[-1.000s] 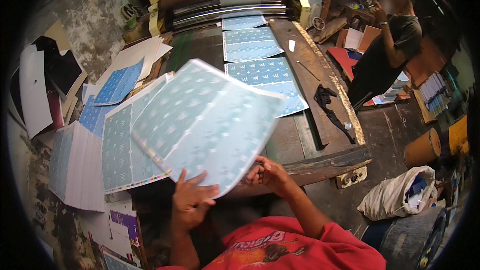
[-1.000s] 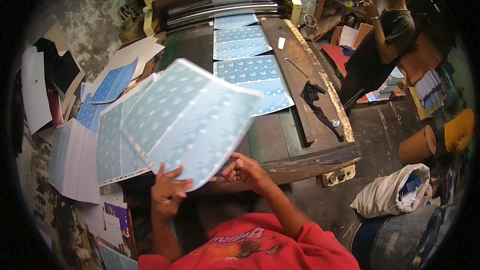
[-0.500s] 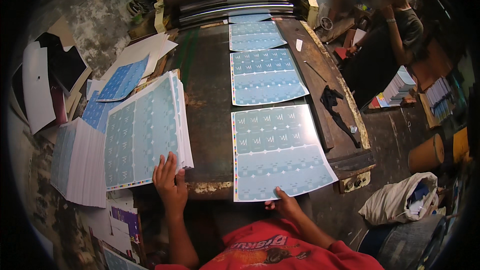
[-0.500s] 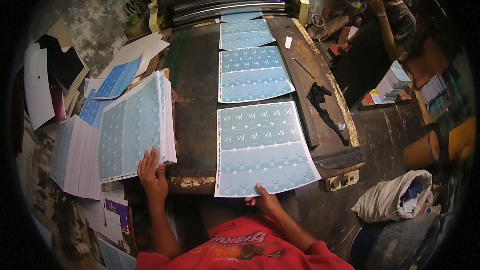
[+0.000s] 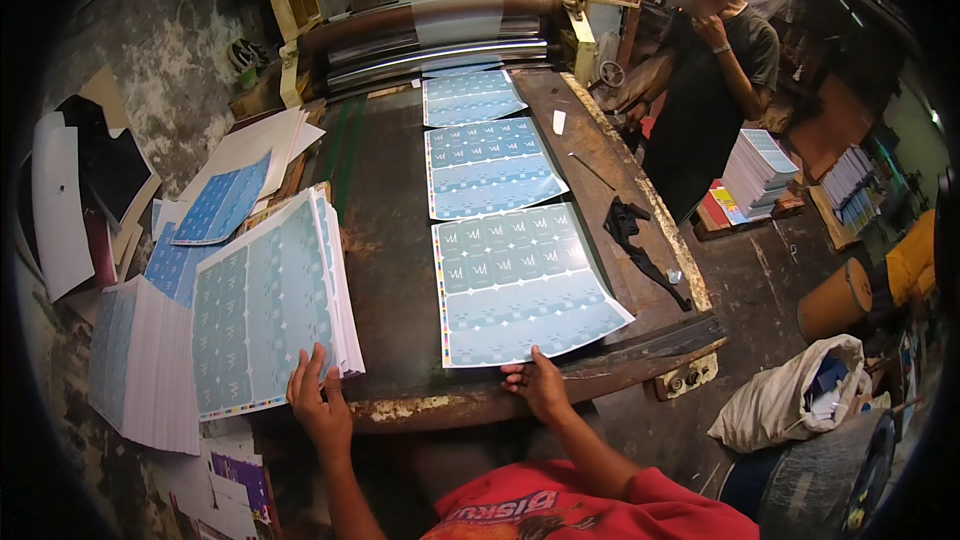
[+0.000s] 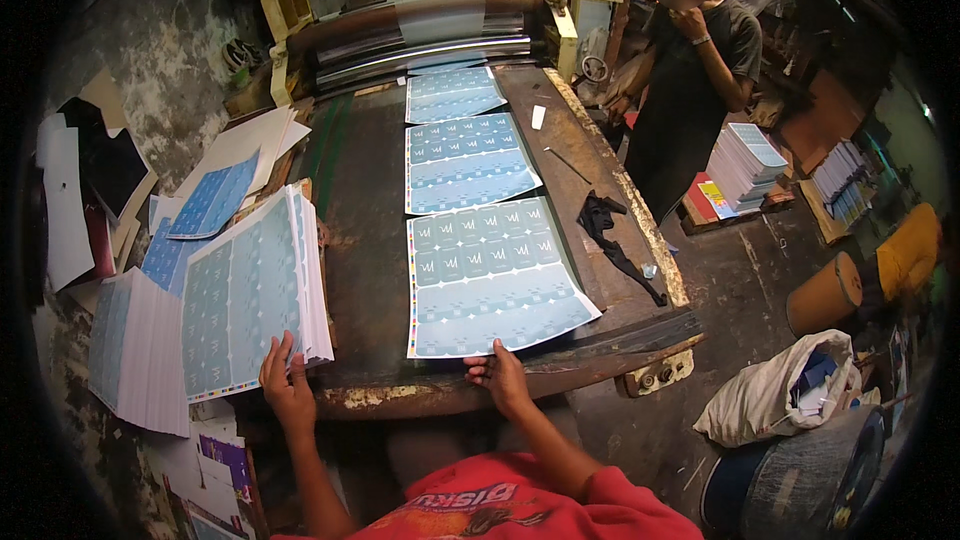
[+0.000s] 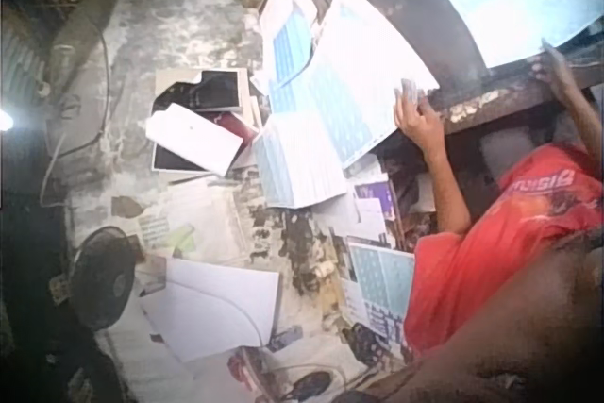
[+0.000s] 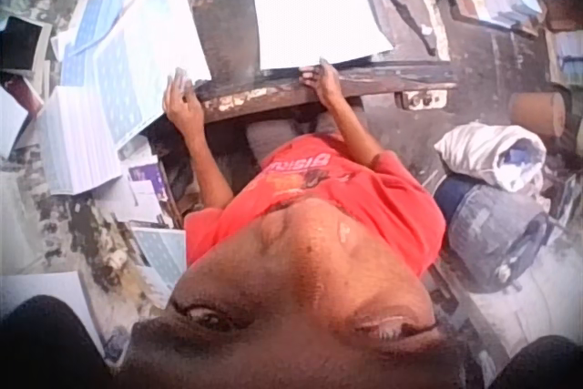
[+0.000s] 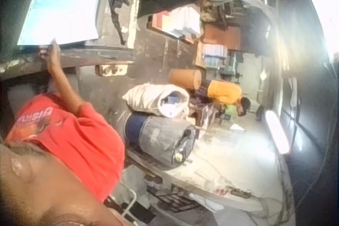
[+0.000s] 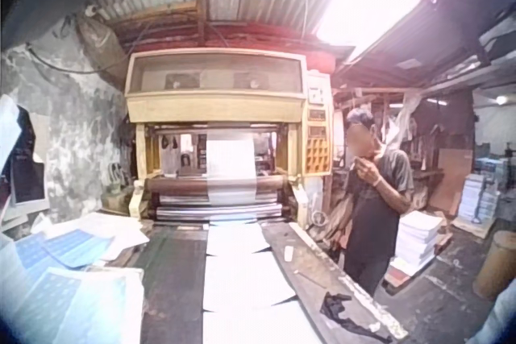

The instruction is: The person organizes printed paper sheets on a workshop table, aligning them into stacks and placing them onto a moving conveyor belt of a machine.

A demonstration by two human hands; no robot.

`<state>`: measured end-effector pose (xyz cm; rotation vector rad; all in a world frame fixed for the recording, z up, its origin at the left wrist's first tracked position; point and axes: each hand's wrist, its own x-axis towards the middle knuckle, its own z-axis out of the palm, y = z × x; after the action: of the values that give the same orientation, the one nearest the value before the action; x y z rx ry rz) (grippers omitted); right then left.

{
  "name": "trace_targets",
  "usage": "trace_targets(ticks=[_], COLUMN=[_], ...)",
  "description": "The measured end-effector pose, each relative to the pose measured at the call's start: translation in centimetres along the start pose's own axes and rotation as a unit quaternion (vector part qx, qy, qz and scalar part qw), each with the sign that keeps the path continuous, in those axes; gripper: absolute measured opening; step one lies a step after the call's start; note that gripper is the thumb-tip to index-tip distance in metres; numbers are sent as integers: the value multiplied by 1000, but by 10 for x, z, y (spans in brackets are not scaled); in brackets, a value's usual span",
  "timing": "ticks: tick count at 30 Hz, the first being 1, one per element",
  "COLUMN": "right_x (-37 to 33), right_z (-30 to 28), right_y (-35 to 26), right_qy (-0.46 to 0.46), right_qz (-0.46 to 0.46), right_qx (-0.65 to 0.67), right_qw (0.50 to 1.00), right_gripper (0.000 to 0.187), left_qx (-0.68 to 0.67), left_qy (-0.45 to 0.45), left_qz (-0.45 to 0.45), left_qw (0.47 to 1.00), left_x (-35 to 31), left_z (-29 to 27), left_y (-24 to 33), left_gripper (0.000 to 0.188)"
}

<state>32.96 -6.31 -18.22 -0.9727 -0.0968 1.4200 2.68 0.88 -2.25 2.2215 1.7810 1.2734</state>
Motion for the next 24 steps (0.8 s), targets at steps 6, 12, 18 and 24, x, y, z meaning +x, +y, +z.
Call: trace_targets(ticks=[6,12,18,24], right_x=[-10,-38,-62,-50], right_z=[17,20,41,-13], right_y=[6,-18,-47,-10], right_qy=[54,-79,-276,-101], right_qz=[-67,-25,16,68], right_qx=[10,9,-11,5], right_qw=[996,996,961,992], right_gripper=[49,65,50,28], left_qx=[-237,-175,-187,3], left_qy=[25,-130,-309,-154], left_qz=[-140,64,194,178], left_qw=[961,974,912,972], left_x=[5,-6,-18,-3], left_z=[-6,-32,-31,-25], left_y=[-6,38,63,42], left_gripper=[29,22,18,62])
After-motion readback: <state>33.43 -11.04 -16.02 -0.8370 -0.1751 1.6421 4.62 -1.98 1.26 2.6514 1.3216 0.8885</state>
